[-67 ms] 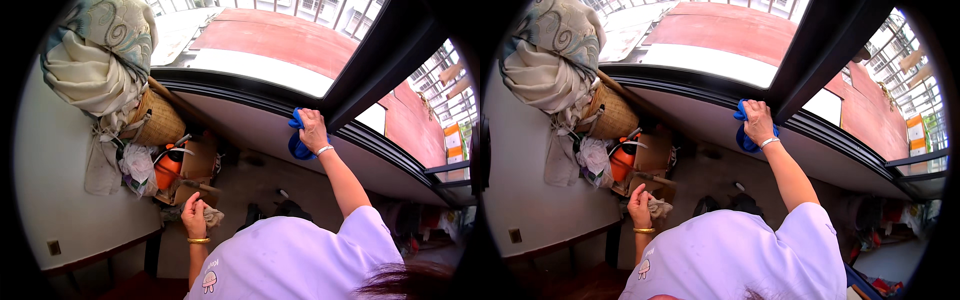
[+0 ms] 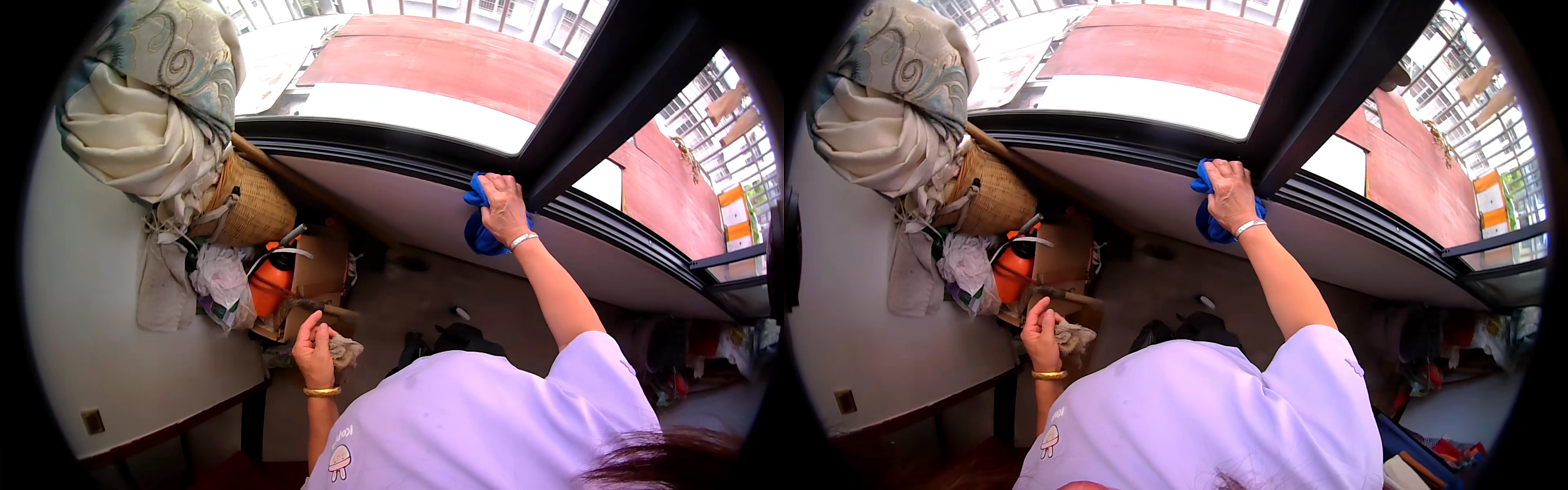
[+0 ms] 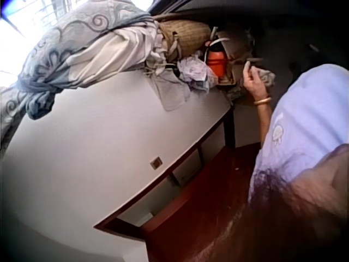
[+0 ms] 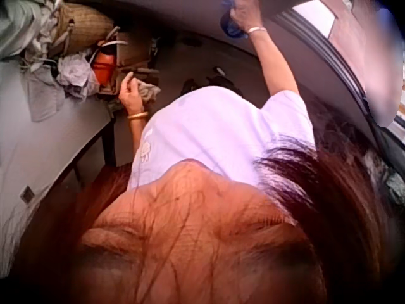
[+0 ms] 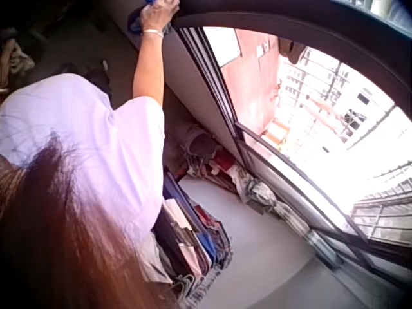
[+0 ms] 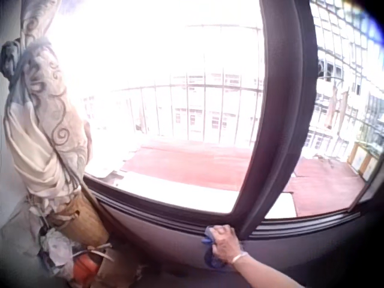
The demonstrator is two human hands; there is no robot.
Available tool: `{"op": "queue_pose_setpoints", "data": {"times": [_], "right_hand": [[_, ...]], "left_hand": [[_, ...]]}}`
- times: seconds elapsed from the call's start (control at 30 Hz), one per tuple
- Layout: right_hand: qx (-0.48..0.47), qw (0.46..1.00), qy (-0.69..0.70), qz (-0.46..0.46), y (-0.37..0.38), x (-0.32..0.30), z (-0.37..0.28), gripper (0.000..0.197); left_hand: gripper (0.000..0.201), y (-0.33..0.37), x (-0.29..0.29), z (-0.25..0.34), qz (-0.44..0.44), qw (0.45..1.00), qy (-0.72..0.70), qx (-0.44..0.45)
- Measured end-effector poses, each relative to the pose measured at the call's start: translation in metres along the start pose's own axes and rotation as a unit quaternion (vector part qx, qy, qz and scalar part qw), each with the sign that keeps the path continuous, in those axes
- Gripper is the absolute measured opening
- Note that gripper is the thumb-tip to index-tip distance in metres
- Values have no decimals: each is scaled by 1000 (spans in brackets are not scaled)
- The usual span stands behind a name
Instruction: The person cleans the window frame and glass using a cloth and a blue microfiber towel. They wipe the lower track, side frame, and glass pane, then switch to the blue towel to wipe the upper frame and glass.
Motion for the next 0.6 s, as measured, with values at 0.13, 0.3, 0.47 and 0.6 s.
{"op": "queue_pose_setpoints", "data": {"times": [0.13, 0.3, 0.47, 0.6], "right_hand": [[16, 1000, -2, 11, -1, 3, -2, 51], [31, 999, 16, 11, -1, 4, 1, 48], [36, 992, 118, 7, 7, -5, 1, 50], [-37, 989, 125, 67, 26, -33, -35, 52]], "left_hand": [[27, 44, 29, 21, -62, 996, 47, 49], [22, 105, 107, 75, -136, 950, 196, 203], [19, 186, 185, 103, -196, 964, 107, 148], [25, 224, 228, 129, -180, 937, 215, 209]]}}
Point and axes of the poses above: each hand's wrist, its own y-axis towards the middle knuckle, its own x-axis out of the palm, z = x × y, the point moved 9 cm from there along y, towards the middle knuckle, and after that the axes turned 3 degrees about z, right-handed, at the moved point
